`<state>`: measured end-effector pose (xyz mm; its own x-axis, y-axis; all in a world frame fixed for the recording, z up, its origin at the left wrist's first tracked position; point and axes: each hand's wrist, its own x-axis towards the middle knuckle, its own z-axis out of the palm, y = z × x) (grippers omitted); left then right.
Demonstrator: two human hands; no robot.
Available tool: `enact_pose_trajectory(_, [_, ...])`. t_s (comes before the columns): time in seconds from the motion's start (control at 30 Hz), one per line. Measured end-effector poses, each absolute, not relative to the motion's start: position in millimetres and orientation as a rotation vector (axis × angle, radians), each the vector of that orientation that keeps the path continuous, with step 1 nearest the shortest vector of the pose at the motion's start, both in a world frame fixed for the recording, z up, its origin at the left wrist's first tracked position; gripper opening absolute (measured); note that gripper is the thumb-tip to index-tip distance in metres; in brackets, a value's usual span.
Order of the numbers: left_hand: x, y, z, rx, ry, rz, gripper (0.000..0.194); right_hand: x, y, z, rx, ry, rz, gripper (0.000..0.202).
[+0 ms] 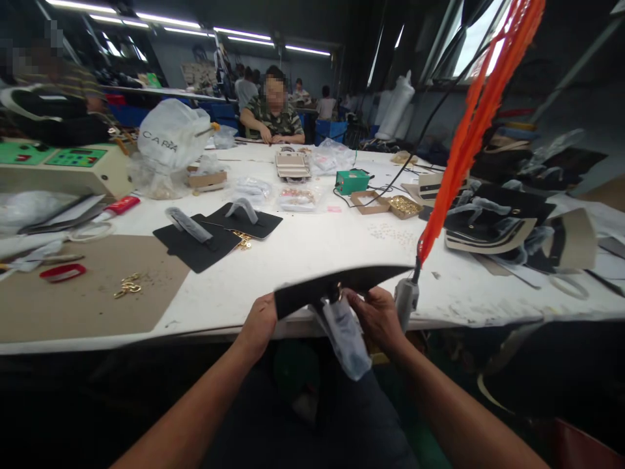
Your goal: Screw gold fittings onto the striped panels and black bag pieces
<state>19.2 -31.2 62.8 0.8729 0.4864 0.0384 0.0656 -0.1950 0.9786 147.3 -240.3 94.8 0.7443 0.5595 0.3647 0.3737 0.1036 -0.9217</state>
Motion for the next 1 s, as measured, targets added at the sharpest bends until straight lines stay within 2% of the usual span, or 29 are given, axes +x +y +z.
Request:
enact_pose_trajectory(0.17, [-3.8, -52.0, 86.5, 0.978, 0.328, 0.437, 0.069, 159.7, -221.4, 107.1, -1.492, -0.647, 0.213, 0.044])
enact_pose_trajectory(0.33, [-25.7, -66.0, 97.7, 0.837, 0.331, 0.179, 0.042, 164.4, -213.4, 101.1, -1.384, -0.572, 0.562, 0.05])
enact_pose_trajectory(0.4, [-30.7, -69.0, 92.7, 0.807, 0.383, 0.058, 0.038, 161.6, -213.4, 95.9, -1.45, -0.614, 0.708, 0.046])
enact_pose_trajectory(0.47, [-33.1, -73.1, 83.0, 0.78, 0.458, 0.043, 0.037, 154.5, -215.3, 89.2, -1.654, -0.684, 0.616, 0.043])
enact_pose_trajectory(0.53, [-34.5, -78.4, 70.8, 0.763, 0.549, 0.071, 0.036, 141.8, -220.3, 79.8, -1.869, -0.734, 0.265, 0.044])
enact_pose_trajectory(0.63, [-37.0, -87.4, 53.1, 0.723, 0.684, 0.113, 0.031, 114.1, -234.8, 60.6, -1.937, -0.886, -0.182, 0.037])
enact_pose_trajectory(0.73, [-39.0, -95.8, 41.9, 0.708, 0.747, 0.144, 0.029, 87.0, -251.2, 40.0, -1.969, -1.212, -0.134, 0.021])
enact_pose_trajectory(0.83, [-38.6, -101.9, 38.6, 0.701, 0.75, 0.159, 0.03, 72.1, -258.9, 26.2, -2.029, -1.323, -0.024, 0.018])
enact_pose_trajectory(1.0, [-33.4, -101.1, 38.9, 0.698, 0.851, 0.17, 0.03, 74.6, -254.4, 23.8, -2.004, -1.372, -0.118, 0.009])
